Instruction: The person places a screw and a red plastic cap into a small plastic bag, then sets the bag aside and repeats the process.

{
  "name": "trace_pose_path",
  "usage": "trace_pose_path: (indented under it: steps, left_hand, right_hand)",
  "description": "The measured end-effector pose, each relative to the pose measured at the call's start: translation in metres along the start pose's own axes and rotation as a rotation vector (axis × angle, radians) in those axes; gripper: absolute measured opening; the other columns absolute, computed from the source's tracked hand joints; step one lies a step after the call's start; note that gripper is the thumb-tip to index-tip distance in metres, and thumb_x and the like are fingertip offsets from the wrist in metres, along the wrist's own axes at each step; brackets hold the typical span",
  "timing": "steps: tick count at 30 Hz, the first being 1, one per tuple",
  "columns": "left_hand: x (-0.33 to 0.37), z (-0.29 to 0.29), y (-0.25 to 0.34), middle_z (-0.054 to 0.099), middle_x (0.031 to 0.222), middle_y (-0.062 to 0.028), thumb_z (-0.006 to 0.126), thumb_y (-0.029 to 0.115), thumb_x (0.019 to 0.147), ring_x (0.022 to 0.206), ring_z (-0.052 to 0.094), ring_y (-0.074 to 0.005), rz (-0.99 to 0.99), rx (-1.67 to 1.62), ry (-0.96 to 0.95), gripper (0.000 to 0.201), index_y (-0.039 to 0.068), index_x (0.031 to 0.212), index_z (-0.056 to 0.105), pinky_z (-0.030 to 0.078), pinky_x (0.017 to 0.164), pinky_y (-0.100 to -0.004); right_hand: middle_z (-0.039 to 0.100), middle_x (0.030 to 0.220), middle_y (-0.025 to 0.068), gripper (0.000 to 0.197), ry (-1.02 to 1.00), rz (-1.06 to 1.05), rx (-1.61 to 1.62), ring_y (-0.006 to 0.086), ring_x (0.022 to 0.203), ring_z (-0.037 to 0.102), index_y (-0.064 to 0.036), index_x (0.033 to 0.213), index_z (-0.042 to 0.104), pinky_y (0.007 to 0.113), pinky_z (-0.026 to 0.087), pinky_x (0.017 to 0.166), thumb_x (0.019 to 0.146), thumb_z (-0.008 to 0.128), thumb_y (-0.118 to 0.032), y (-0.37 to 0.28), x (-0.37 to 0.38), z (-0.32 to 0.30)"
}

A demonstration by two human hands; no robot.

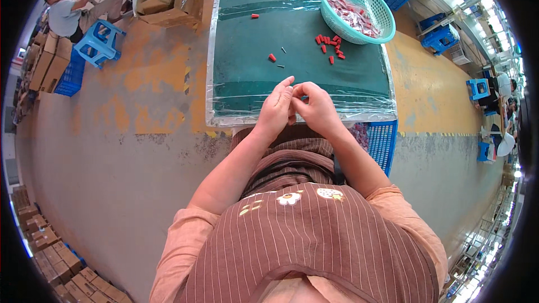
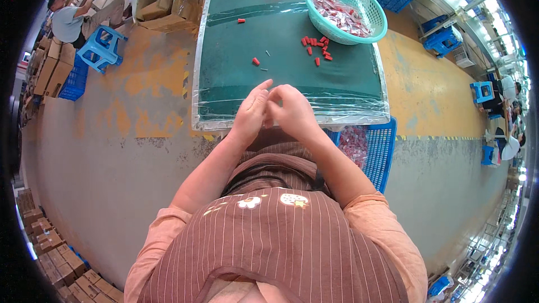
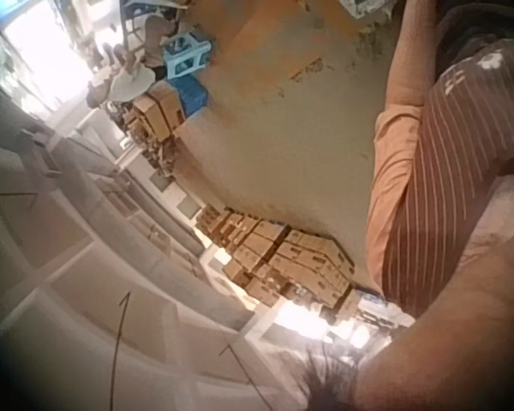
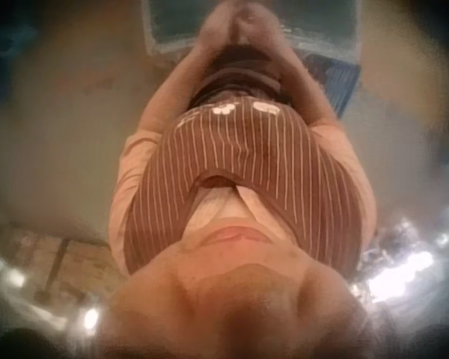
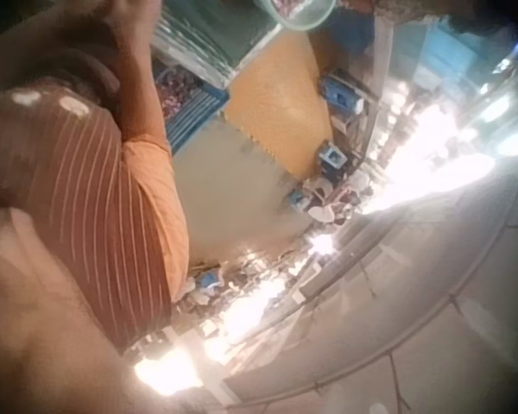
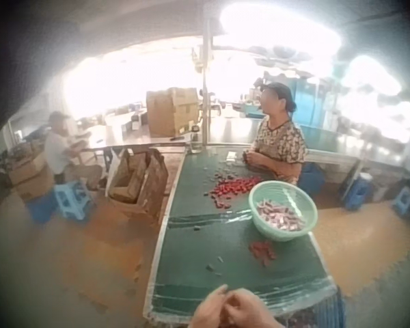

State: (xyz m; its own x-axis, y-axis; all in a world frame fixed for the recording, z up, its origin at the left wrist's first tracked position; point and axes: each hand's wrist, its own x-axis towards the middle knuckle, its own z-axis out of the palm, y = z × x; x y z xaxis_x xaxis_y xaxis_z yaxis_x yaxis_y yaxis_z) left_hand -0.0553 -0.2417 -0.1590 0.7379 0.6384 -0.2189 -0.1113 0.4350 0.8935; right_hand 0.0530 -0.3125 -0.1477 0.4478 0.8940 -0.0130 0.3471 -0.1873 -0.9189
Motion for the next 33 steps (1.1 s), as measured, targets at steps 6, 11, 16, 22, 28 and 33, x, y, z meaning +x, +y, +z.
trace_pose_path:
  steps: [6,11,16,22,28,33]
  left_hand:
    - [0.003,-0.011,0.007,0.043,0.069,0.0039,0.039,0.021,0.099,0.050,0.030,-0.0017,-0.167,-0.078,-0.036,0.026,0.003,0.115,0.048,0.026,0.041,-0.0180]
    - [0.011,-0.006,0.003,0.042,0.064,0.0064,0.051,0.019,0.094,0.048,0.029,-0.0015,0.022,0.133,-0.086,0.018,0.004,0.104,0.054,0.024,0.040,-0.0178]
    - [0.007,0.000,0.014,0.038,0.060,0.0082,0.060,0.016,0.089,0.045,0.028,-0.0013,-0.002,0.198,-0.017,0.011,0.006,0.093,0.057,0.022,0.039,-0.0174]
    - [-0.001,-0.001,0.011,0.038,0.060,0.0073,0.060,0.016,0.089,0.045,0.028,-0.0013,-0.158,-0.159,0.005,0.011,0.008,0.087,0.054,0.020,0.038,-0.0175]
    - [-0.002,0.000,0.009,0.038,0.057,0.0067,0.061,0.019,0.089,0.043,0.027,-0.0016,-0.157,-0.148,-0.009,0.015,0.008,0.084,0.052,0.020,0.037,-0.0183]
    - [-0.001,-0.007,0.001,0.036,0.056,0.0077,0.059,0.020,0.090,0.042,0.027,-0.0013,-0.135,0.077,0.017,0.016,0.008,0.083,0.052,0.019,0.037,-0.0188]
  right_hand:
    - [0.058,0.078,0.0007,0.007,0.018,0.093,0.338,0.0053,0.071,0.051,0.0004,0.084,0.056,0.020,0.043,0.064,0.081,0.062,-0.003,0.008,0.006,-0.027]
    - [0.058,0.085,0.0007,0.007,-0.060,0.117,0.390,0.0052,0.077,0.053,-0.0006,0.088,0.055,0.018,0.044,0.069,0.082,0.060,0.000,0.004,0.004,-0.036]
    - [0.059,0.082,0.0003,0.015,0.061,0.085,0.466,0.0069,0.078,0.054,0.0007,0.098,0.058,0.021,0.045,0.072,0.083,0.061,-0.003,-0.002,0.003,-0.030]
    - [0.061,0.083,0.0024,0.013,-0.003,0.167,0.511,0.0085,0.077,0.055,-0.0002,0.089,0.061,0.023,0.045,0.071,0.085,0.063,-0.012,0.005,0.002,-0.025]
    - [0.063,0.085,0.0052,0.012,0.051,0.172,0.695,0.0109,0.078,0.057,-0.0008,0.089,0.059,0.024,0.046,0.072,0.086,0.060,-0.012,0.001,0.004,-0.023]
    - [0.064,0.093,0.0091,0.012,0.143,0.125,0.772,0.0157,0.086,0.062,-0.0006,0.098,0.054,0.028,0.051,0.078,0.093,0.052,-0.012,0.001,0.010,-0.028]
